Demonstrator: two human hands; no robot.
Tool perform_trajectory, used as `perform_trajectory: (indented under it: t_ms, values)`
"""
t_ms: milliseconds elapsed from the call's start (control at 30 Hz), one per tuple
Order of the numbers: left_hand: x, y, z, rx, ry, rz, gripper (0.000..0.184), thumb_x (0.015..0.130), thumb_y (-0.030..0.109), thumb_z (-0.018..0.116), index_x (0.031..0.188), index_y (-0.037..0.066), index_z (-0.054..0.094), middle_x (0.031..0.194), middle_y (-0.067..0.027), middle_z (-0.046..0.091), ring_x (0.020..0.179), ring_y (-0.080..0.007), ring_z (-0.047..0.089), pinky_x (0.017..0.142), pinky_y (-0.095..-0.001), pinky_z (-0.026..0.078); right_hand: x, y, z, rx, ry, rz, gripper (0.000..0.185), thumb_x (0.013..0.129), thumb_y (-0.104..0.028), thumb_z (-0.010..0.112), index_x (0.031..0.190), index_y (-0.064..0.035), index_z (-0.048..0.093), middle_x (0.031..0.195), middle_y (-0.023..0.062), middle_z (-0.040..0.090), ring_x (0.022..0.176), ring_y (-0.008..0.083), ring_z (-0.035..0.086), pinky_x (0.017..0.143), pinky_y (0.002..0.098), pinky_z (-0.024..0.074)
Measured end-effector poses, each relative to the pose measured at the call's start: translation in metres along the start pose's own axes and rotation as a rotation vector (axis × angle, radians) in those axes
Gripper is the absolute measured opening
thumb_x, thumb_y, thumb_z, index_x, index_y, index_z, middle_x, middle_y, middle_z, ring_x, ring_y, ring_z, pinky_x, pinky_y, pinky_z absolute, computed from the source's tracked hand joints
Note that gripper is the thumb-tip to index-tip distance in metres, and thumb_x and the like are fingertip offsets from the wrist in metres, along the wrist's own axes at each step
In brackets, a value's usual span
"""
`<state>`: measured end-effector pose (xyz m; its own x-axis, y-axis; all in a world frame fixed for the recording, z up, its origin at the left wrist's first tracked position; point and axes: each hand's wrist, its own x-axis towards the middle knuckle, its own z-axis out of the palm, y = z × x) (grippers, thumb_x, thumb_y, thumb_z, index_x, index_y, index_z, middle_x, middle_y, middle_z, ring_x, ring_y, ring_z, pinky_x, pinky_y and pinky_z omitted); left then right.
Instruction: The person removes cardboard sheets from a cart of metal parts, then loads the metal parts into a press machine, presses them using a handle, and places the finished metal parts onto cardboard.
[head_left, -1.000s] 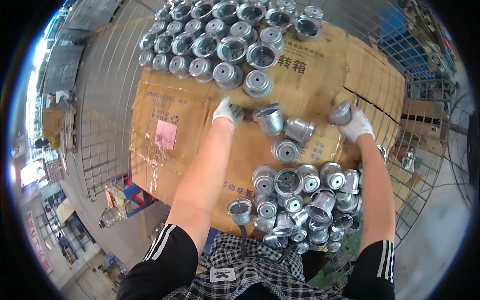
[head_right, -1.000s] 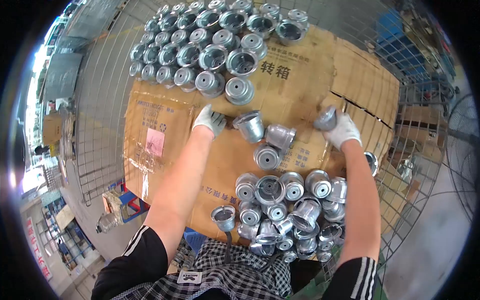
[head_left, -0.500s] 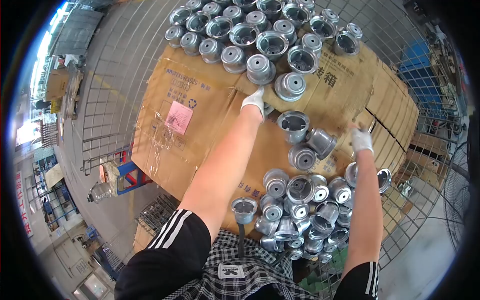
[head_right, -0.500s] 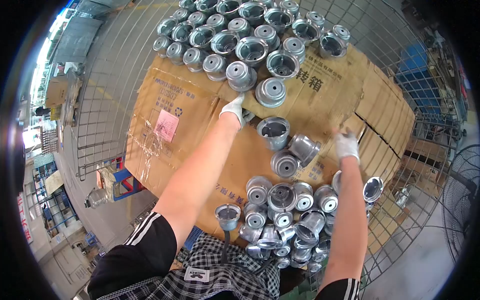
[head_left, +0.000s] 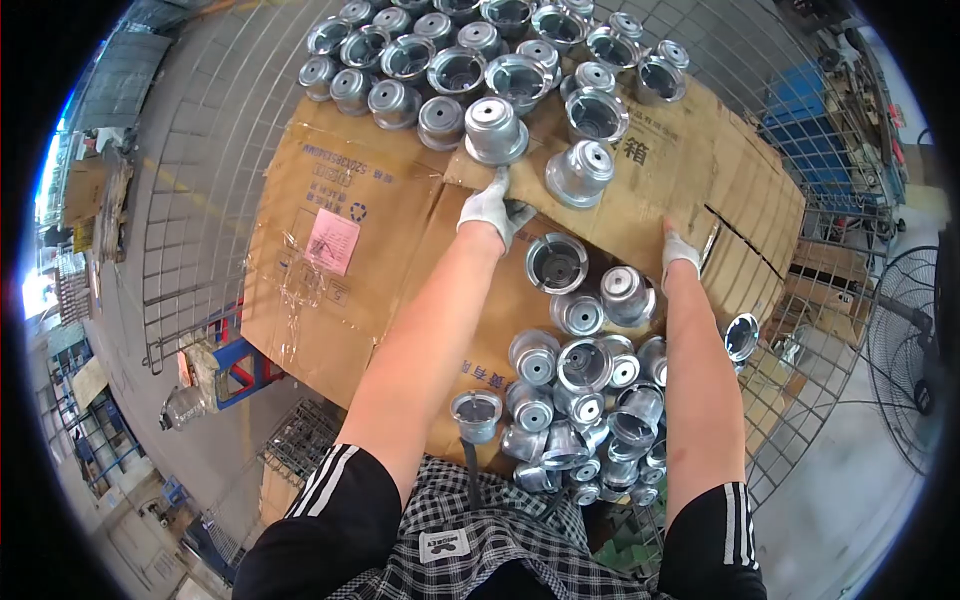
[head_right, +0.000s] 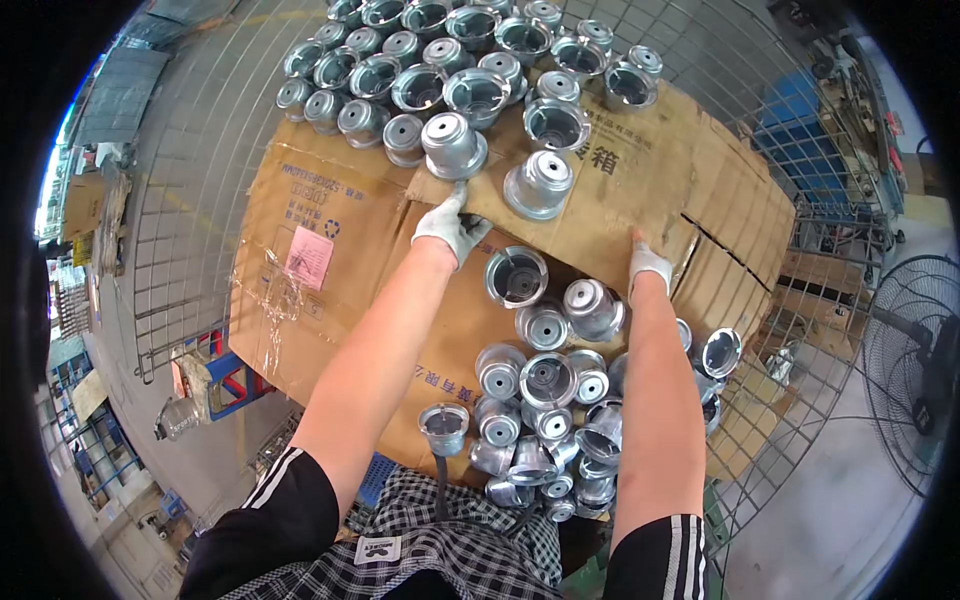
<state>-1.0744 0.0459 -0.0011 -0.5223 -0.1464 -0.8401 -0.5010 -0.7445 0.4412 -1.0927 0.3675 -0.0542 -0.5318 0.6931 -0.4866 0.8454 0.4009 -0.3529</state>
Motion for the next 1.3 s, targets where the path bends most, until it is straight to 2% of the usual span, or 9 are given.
perform_trajectory:
  t_ms: [100,233,400,467,533,633,833,967,1300]
  values:
    - [-0.011,-0.002,-0.003,0.086,0.041,0.012,0.044,0.088,0.042,0.066,0.107,0.004,0.055,0.087,-0.0126,0.058,0.069,-0.0239,0.06,0.064,-0.039,0.057,-0.001,-0.007,-0.044,-0.078,-0.218,-0.048,0.087,0.079,-0.061,0.066,0.13,0.008,0.049,0.127,0.0251,0.057,0.118,0.0361,0.055,0.097,0.0399,0.0432]
    - [-0.046,-0.013,0.0,0.1,0.042,0.03,0.036,0.087,0.037,0.069,0.102,0.007,0.056,0.08,-0.007,0.056,0.062,-0.019,0.052,0.064,-0.0413,0.053,-0.022,-0.017,-0.092,-0.045,-0.144,-0.156,0.083,0.081,-0.058,0.065,0.126,0.0105,0.052,0.119,0.0274,0.061,0.114,0.0376,0.057,0.095,0.0406,0.0434]
    - [-0.093,-0.03,-0.033,0.177,0.058,0.001,0.037,0.087,0.038,0.069,0.104,0.008,0.057,0.076,-0.0055,0.057,0.059,-0.0175,0.053,0.062,-0.0402,0.053,-0.056,0.028,-0.113,-0.217,-0.096,-0.205,0.083,0.082,-0.054,0.067,0.129,0.0108,0.047,0.126,0.0275,0.057,0.119,0.0375,0.054,0.095,0.0422,0.0436]
    - [-0.117,-0.037,-0.052,0.22,0.096,-0.019,0.038,0.087,0.039,0.069,0.104,0.008,0.057,0.075,-0.0051,0.057,0.058,-0.0167,0.053,0.059,-0.0387,0.052,-0.058,0.078,-0.112,-0.032,-0.137,-0.327,0.078,0.083,-0.05,0.068,0.127,0.0105,0.049,0.123,0.0265,0.059,0.117,0.0366,0.055,0.094,0.0416,0.0441]
    - [-0.148,-0.043,-0.066,0.245,0.127,-0.03,0.038,0.087,0.039,0.069,0.104,0.007,0.058,0.074,-0.0048,0.057,0.058,-0.0162,0.053,0.056,-0.0372,0.051,-0.13,0.065,-0.146,0.084,-0.212,-0.285,0.071,0.083,-0.045,0.07,0.124,0.0102,0.051,0.12,0.0258,0.061,0.113,0.0353,0.058,0.093,0.0397,0.0449]
    - [-0.199,-0.052,-0.09,0.254,0.078,-0.022,0.04,0.086,0.04,0.069,0.104,0.006,0.058,0.076,-0.0056,0.058,0.057,-0.0164,0.054,0.053,-0.0358,0.05,-0.147,0.121,-0.162,-0.025,-0.114,-0.229,0.06,0.085,-0.037,0.07,0.119,0.0102,0.053,0.114,0.024,0.063,0.102,0.0309,0.062,0.089,0.0369,0.0466]
    - [-0.293,-0.062,-0.14,0.22,-0.033,-0.094,0.039,0.088,0.037,0.068,0.108,0.006,0.057,0.079,-0.0071,0.061,0.057,-0.0164,0.056,0.05,-0.0344,0.048,-0.242,0.187,-0.215,0.293,-0.203,-0.19,0.051,0.086,-0.027,0.071,0.119,0.0083,0.054,0.112,0.0169,0.064,0.1,0.0221,0.06,0.089,0.0326,0.0464]
    - [-0.33,-0.073,-0.185,0.289,0.055,-0.112,0.035,0.089,0.035,0.067,0.104,0.005,0.058,0.079,-0.0077,0.062,0.057,-0.0173,0.059,0.049,-0.0313,0.047,-0.308,0.215,-0.24,0.366,-0.248,-0.101,0.04,0.09,-0.016,0.066,0.121,0.0053,0.052,0.114,0.0114,0.062,0.1,0.0181,0.058,0.089,0.0304,0.0459]
    - [-0.414,-0.05,-0.227,0.358,-0.091,-0.131,0.038,0.088,0.034,0.067,0.098,-0.001,0.058,0.068,-0.0092,0.056,0.051,-0.019,0.054,0.046,-0.0334,0.047,-0.415,0.225,-0.304,0.727,-0.206,-0.089,0.03,0.088,-0.016,0.068,0.113,-0.0022,0.058,0.099,0.0039,0.063,0.087,0.0137,0.058,0.078,0.0277,0.0488]
